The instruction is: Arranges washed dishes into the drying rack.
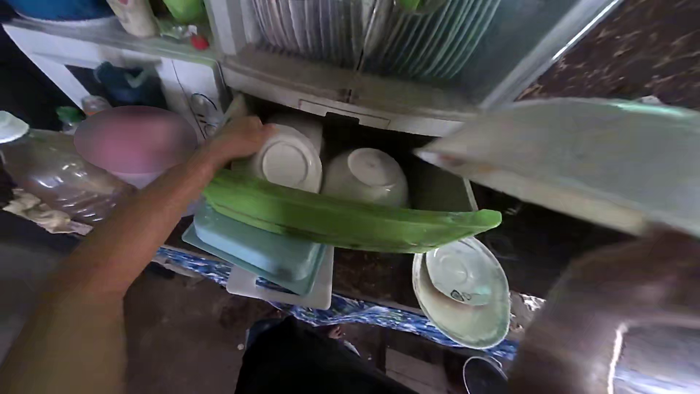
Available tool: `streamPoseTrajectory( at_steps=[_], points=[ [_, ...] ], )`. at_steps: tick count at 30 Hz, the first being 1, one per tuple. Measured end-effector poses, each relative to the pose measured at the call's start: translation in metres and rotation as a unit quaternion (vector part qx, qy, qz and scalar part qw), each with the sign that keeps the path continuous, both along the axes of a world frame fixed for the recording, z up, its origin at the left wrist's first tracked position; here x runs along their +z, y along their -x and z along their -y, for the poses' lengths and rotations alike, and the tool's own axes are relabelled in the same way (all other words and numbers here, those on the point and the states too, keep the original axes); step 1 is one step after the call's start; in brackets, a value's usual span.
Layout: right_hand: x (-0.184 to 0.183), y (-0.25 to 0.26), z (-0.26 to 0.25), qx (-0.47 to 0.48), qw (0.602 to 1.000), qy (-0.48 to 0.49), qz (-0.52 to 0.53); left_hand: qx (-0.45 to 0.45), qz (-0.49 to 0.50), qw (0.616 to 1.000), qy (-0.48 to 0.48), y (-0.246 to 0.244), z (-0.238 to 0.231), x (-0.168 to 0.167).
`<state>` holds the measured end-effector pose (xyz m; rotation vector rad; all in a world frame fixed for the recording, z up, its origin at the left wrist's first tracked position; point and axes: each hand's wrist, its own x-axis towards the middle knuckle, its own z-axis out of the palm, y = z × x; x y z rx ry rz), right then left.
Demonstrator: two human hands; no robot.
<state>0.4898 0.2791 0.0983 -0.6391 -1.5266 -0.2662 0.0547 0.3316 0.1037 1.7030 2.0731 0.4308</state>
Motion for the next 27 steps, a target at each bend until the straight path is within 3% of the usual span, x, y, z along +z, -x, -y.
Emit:
streamPoseTrajectory(
  at_steps=[2,3,6,9,14,18,24,27],
  points=[
    [0.014,0.026,-0.031,0.051,0.97,-0.088,0.222,-0.034,-0.042,0.999,0.006,-0.001,0.002,-0.002],
    [0.024,0.045,-0.043,0.086,0.948,-0.12,0.282,-0.051,-0.053,0.997,-0.001,0.0,0.003,-0.004],
    [0.034,0.098,-0.078,0.198,0.892,-0.184,0.363,-0.055,-0.094,0.994,0.013,-0.001,0.001,-0.008],
    [0.029,0.139,-0.107,0.24,0.834,-0.24,0.435,-0.04,-0.096,0.995,0.005,-0.001,0.002,-0.009],
    [0.009,0.181,-0.122,0.29,0.793,-0.253,0.473,-0.05,-0.065,0.993,-0.09,0.013,0.028,0.004],
    [0.003,0.188,-0.13,0.303,0.779,-0.27,0.478,0.007,0.037,0.995,-0.096,0.034,0.076,0.024],
    [0.053,0.181,-0.119,0.275,0.733,-0.348,0.516,-0.091,0.061,0.956,-0.272,0.046,0.126,-0.02],
    [0.063,0.182,-0.127,0.273,0.69,-0.387,0.547,-0.073,0.102,0.929,-0.348,0.044,0.132,-0.035]
  ],
)
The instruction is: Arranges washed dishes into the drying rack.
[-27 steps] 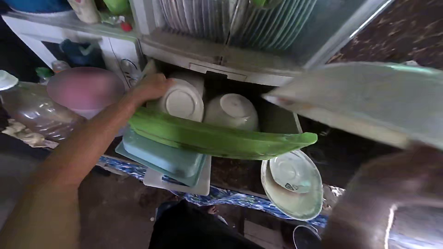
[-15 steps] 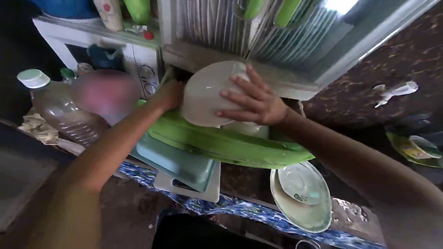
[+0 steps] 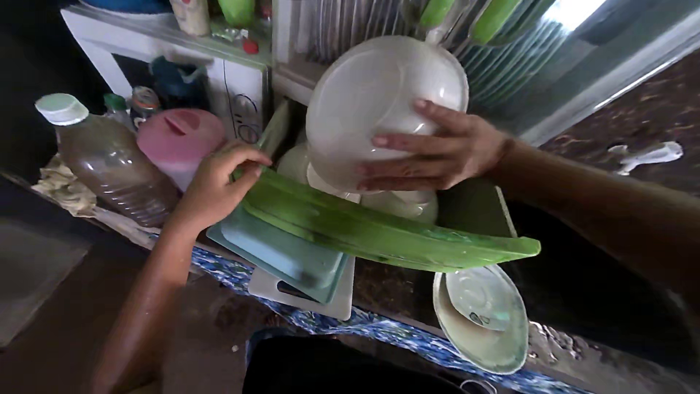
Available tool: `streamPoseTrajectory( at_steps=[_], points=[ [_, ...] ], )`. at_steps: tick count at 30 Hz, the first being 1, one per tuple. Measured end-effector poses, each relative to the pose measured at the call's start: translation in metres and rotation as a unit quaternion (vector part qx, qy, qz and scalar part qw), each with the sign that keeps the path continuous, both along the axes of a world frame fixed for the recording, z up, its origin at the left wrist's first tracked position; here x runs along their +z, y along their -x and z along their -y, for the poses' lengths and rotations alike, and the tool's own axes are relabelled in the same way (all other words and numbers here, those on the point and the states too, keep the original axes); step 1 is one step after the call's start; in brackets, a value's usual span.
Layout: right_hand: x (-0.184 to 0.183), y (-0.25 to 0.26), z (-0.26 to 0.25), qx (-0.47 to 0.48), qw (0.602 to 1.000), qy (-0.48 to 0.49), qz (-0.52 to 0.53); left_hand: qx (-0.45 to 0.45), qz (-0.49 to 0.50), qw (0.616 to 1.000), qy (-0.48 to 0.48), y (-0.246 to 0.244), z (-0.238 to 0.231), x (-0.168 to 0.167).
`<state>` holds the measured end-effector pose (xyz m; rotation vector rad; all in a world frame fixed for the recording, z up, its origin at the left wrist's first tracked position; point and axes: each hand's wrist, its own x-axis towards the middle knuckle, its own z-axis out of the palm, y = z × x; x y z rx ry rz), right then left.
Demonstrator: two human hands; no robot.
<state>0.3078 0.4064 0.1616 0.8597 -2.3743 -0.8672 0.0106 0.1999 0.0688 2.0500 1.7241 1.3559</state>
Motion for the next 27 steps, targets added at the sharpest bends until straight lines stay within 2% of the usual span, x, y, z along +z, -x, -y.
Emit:
streamPoseTrajectory(
  at_steps=[3,6,13,17,21,23,27],
  points=[
    [-0.015,0.01,-0.007,0.009,0.998,0.027,0.048,0.03,0.035,0.999,-0.024,-0.006,0.002,-0.005],
    [-0.047,0.012,-0.015,0.008,0.994,0.085,0.068,0.03,0.026,0.999,-0.018,-0.008,0.008,-0.009],
    [-0.102,0.023,-0.024,0.027,0.979,0.19,0.072,0.029,0.063,0.997,-0.029,-0.006,0.016,-0.018],
    [-0.104,0.018,-0.023,0.004,0.956,0.266,0.121,0.028,0.054,0.997,-0.043,-0.009,0.012,-0.019],
    [-0.103,0.005,-0.012,-0.101,0.929,0.328,0.137,0.031,0.024,0.998,-0.055,-0.014,0.007,-0.016],
    [-0.109,0.002,-0.01,-0.133,0.927,0.328,0.127,0.044,0.004,0.997,-0.062,-0.02,0.003,-0.013],
    [-0.108,-0.02,-0.014,-0.13,0.922,0.333,0.15,0.042,-0.018,0.997,-0.07,-0.03,-0.003,-0.009]
  ],
)
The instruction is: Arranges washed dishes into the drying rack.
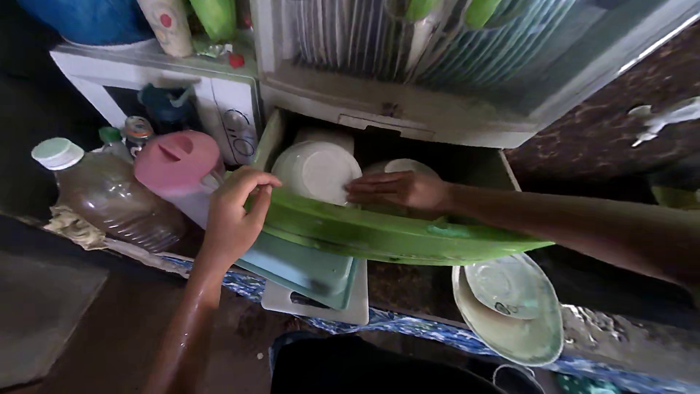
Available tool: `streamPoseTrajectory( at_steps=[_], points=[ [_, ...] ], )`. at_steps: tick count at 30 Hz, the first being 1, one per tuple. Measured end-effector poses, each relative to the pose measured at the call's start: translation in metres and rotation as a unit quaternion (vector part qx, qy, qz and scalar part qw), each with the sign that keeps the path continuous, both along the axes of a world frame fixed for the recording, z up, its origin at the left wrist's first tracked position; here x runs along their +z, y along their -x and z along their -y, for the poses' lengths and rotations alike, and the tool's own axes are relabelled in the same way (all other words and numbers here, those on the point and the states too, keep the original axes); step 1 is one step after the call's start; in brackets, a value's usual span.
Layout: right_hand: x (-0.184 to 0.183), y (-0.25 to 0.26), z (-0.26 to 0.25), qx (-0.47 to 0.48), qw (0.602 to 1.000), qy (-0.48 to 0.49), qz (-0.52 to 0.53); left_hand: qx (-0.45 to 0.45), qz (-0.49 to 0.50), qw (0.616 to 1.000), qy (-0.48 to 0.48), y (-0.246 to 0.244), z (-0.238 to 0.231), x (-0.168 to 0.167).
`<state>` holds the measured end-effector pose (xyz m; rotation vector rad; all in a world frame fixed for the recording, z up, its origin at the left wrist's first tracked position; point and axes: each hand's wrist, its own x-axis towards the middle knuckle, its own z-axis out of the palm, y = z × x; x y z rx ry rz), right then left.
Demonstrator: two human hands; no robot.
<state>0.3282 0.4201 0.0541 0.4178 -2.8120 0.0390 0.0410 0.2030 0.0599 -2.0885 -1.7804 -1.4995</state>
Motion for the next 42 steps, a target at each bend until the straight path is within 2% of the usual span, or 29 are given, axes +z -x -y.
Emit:
streamPoseTrajectory(
  at_steps=[3,5,9,12,14,15,17,19,21,23,24,26,29,32,35,37,39,42],
  points=[
    [0.015,-0.013,0.001,-0.019,0.997,0.015,0.079,-0.029,-0.015,0.999,0.005,-0.006,-0.01,-0.001],
    [0.027,-0.017,0.004,-0.072,0.993,0.016,0.094,-0.035,-0.04,0.998,0.018,-0.014,-0.018,0.0],
    [0.066,-0.061,0.016,-0.234,0.971,0.044,-0.025,-0.062,-0.136,0.984,0.093,-0.028,-0.034,0.015],
    [0.074,-0.143,0.037,-0.36,0.909,0.108,-0.178,-0.091,-0.196,0.962,0.165,-0.027,-0.048,0.012],
    [0.051,-0.207,0.06,-0.474,0.816,0.182,-0.275,-0.074,-0.183,0.968,0.158,-0.024,-0.051,0.002],
    [0.032,-0.235,0.075,-0.555,0.75,0.212,-0.293,-0.061,-0.169,0.972,0.149,-0.025,-0.05,-0.003],
    [-0.009,-0.278,0.112,-0.726,0.596,0.268,-0.216,-0.047,-0.136,0.983,0.111,-0.043,-0.04,0.001],
    [-0.062,-0.303,0.137,-0.801,0.47,0.353,-0.114,-0.077,-0.099,0.992,0.03,-0.074,-0.03,0.006],
    [-0.112,-0.307,0.155,-0.827,0.393,0.394,-0.074,-0.159,-0.059,0.985,-0.015,-0.119,-0.022,0.008],
    [-0.129,-0.295,0.159,-0.852,0.342,0.393,-0.063,-0.297,-0.034,0.954,0.012,-0.171,-0.025,0.002],
    [-0.131,-0.291,0.157,-0.858,0.326,0.391,-0.069,-0.36,-0.031,0.932,0.034,-0.196,-0.029,-0.005],
    [-0.131,-0.297,0.151,-0.853,0.319,0.404,-0.082,-0.451,-0.027,0.888,0.089,-0.24,-0.039,-0.028],
    [-0.127,-0.313,0.145,-0.826,0.35,0.438,-0.063,-0.527,-0.03,0.831,0.176,-0.295,-0.049,-0.061],
    [-0.117,-0.322,0.147,-0.798,0.385,0.464,-0.013,-0.525,-0.103,0.79,0.3,-0.349,-0.058,-0.08],
    [-0.111,-0.324,0.156,-0.784,0.367,0.501,0.002,-0.467,-0.211,0.76,0.4,-0.405,-0.067,-0.104],
    [-0.112,-0.325,0.166,-0.783,0.348,0.516,-0.003,-0.435,-0.235,0.756,0.428,-0.43,-0.071,-0.118],
    [-0.115,-0.329,0.176,-0.773,0.332,0.54,-0.032,-0.412,-0.24,0.774,0.417,-0.443,-0.072,-0.125],
    [-0.125,-0.322,0.196,-0.708,0.311,0.615,-0.152,-0.395,-0.288,0.799,0.349,-0.45,-0.068,-0.142]
  ],
)
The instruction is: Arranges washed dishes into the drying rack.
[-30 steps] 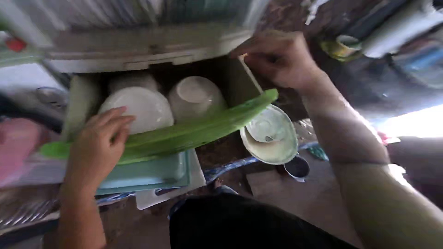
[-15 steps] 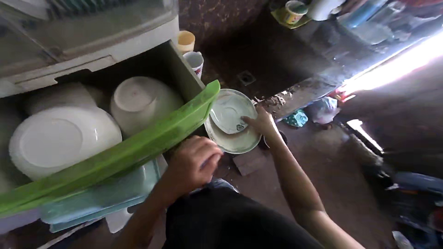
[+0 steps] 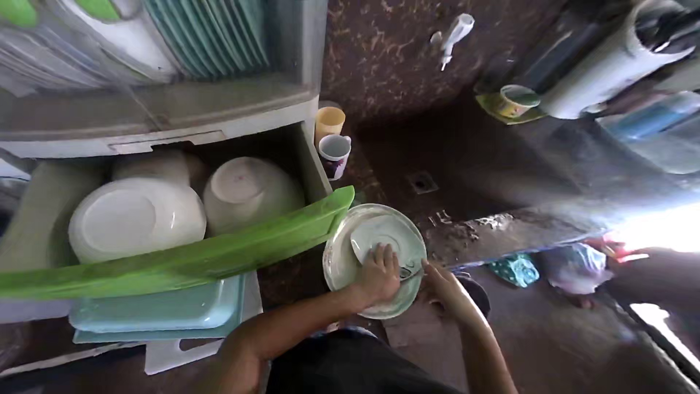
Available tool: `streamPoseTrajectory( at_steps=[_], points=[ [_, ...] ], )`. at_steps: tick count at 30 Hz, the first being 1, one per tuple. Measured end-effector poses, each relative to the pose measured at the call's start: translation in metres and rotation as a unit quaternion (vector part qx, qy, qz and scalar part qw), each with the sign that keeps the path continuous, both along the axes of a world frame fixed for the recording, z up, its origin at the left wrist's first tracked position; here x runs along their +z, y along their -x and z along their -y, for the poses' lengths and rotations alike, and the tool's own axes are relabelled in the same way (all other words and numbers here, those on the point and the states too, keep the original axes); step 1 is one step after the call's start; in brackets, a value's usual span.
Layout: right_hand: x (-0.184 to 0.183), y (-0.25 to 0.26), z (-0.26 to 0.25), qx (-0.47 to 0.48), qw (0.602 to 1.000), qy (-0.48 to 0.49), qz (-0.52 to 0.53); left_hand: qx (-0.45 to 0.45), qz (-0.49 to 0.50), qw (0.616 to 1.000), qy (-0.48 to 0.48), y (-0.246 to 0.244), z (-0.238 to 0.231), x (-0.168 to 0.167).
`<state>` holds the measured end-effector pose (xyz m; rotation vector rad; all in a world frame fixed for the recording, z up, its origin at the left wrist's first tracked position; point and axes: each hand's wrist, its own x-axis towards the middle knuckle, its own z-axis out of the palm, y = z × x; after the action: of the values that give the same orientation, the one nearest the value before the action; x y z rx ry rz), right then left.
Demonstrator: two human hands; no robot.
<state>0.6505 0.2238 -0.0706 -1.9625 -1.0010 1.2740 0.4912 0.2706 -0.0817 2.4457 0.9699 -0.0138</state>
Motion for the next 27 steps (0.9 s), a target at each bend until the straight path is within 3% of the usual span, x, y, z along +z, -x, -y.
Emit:
streamPoseTrajectory(
  at_steps=[3,6,12,17,19,22,24,27],
  points=[
    [-0.011,0.012,0.013,-0.04,0.994,-0.045,-0.09,-0.026,0.053,0.991,-0.122,0.006,0.004,0.007],
    [-0.015,0.015,0.012,-0.046,0.988,-0.111,-0.097,-0.005,0.153,0.967,-0.206,0.011,0.005,0.021],
    [-0.027,0.016,-0.011,-0.017,0.991,-0.131,-0.027,0.109,0.341,0.919,-0.165,0.023,0.002,0.052],
    [-0.017,-0.018,-0.03,-0.103,0.987,-0.123,-0.015,0.19,0.469,0.837,-0.209,0.054,0.011,0.113],
    [-0.012,-0.038,-0.042,-0.158,0.978,-0.126,-0.047,0.288,0.529,0.778,-0.18,0.083,0.011,0.137],
    [-0.006,-0.075,-0.066,-0.209,0.955,-0.194,-0.075,0.501,0.616,0.603,-0.078,0.133,-0.001,0.162],
    [0.017,-0.097,-0.079,-0.195,0.946,-0.258,0.014,0.553,0.673,0.49,-0.023,0.164,-0.012,0.179],
    [0.057,-0.123,-0.098,-0.148,0.904,-0.314,0.25,0.585,0.686,0.433,0.011,0.198,-0.016,0.202]
  ],
)
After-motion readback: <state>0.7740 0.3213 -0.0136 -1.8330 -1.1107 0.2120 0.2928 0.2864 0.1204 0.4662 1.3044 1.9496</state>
